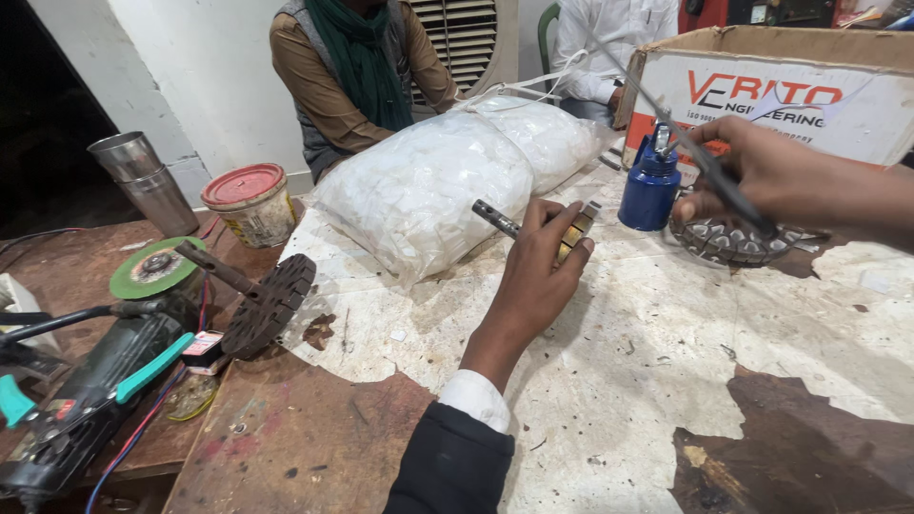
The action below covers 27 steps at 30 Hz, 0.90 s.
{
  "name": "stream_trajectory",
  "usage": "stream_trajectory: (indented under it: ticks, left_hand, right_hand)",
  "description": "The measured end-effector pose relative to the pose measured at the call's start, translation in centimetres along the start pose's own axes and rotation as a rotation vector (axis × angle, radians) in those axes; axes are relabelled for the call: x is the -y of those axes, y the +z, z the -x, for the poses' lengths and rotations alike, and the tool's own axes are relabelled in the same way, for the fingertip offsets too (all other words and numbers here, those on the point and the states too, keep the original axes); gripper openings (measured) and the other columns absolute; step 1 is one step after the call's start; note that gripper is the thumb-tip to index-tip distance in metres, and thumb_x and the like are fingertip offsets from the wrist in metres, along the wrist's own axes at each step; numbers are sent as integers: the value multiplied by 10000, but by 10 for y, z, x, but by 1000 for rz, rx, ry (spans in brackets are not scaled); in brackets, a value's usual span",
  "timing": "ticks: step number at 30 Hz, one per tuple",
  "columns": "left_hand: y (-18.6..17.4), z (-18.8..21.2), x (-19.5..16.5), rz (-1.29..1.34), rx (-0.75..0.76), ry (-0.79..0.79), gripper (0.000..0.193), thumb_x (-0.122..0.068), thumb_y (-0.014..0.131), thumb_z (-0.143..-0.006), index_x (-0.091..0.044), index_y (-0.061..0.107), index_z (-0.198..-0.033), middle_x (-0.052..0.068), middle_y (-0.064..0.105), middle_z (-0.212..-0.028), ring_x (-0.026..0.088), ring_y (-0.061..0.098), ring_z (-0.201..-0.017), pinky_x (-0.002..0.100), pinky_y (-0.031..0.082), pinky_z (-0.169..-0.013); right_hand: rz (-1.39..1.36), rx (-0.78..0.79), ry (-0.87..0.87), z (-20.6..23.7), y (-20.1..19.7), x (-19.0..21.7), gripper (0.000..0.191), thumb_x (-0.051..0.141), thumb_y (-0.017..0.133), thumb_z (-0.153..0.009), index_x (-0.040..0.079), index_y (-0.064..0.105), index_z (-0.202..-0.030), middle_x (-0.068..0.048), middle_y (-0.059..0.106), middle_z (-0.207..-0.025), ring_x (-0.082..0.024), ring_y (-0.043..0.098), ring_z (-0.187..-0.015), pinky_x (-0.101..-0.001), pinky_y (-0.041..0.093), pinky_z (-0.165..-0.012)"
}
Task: The person cuts small white pieces with scissors and presses them one by one into the slots around a circular metal disc on the workbench, rotating the disc to reach each slot. They continue filling slots around the disc, occasionally trimming pieces to size.
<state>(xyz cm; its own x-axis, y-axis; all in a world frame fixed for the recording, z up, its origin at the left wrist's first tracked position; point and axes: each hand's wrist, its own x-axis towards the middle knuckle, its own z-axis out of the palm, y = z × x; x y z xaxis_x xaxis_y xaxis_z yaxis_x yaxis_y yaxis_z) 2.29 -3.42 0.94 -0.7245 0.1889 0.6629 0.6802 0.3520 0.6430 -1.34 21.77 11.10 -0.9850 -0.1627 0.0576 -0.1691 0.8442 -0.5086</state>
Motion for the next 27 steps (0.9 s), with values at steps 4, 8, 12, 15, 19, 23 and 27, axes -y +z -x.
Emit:
stream_trajectory:
  ticks: [4,8,12,15,19,23,27]
  left_hand:
    - [-1,-1,2,110,-2,-104,479,-197,614,-971,29,552,-1389,117,530,-1231,253,630,-1110,354,566,-858]
    - [-3,-1,7,103,-52,-64,483,-192,631,-978,41,562,-1395,127,547,-1233,267,626,-1135,362,527,-922]
    - [-4,-3,20,103,-78,-65,493,-191,638,-973,44,562,-1400,136,543,-1233,269,614,-1143,361,522,-952]
    - [-2,-7,29,152,-130,-62,505,-177,654,-965,34,560,-1414,133,539,-1246,258,602,-1179,365,516,-980]
    - [-2,-9,35,293,-121,-238,563,-236,627,-947,-18,497,-1450,104,499,-1244,225,594,-1139,344,531,-958]
    - [-23,-4,39,650,-201,-387,472,-368,527,-1010,-31,522,-1340,96,555,-1150,211,597,-1052,371,529,-898]
    - [-40,-7,49,1066,-280,-509,445,-468,432,-1024,-91,583,-1207,69,685,-1078,171,669,-973,364,572,-890]
  right_hand:
    - [169,168,94,-9,42,-50,898,309,754,-853,165,267,-1593,-172,712,-905,-281,698,-726,-452,550,-598]
    - [655,553,-1,-19,70,-65,713,509,898,-763,51,644,-1247,-98,749,-1000,-202,696,-930,-360,534,-794]
    - [821,609,-74,-41,58,-38,639,454,872,-812,131,630,-1308,-56,739,-1083,-206,708,-998,-373,585,-885]
    - [415,375,-81,-51,49,-11,519,425,679,-926,171,621,-1375,-82,742,-1115,-254,706,-1028,-419,609,-931]
    - [-246,84,-301,-43,85,14,613,462,502,-985,137,528,-1503,-112,526,-1473,-230,463,-1350,-430,367,-1086]
    - [-713,46,-285,-61,135,51,578,429,526,-928,84,593,-1388,-114,602,-1367,-217,521,-1304,-387,398,-1065]
    - [-915,104,-244,-71,157,71,509,411,553,-867,84,602,-1254,-73,605,-1175,-192,533,-1142,-367,428,-966]
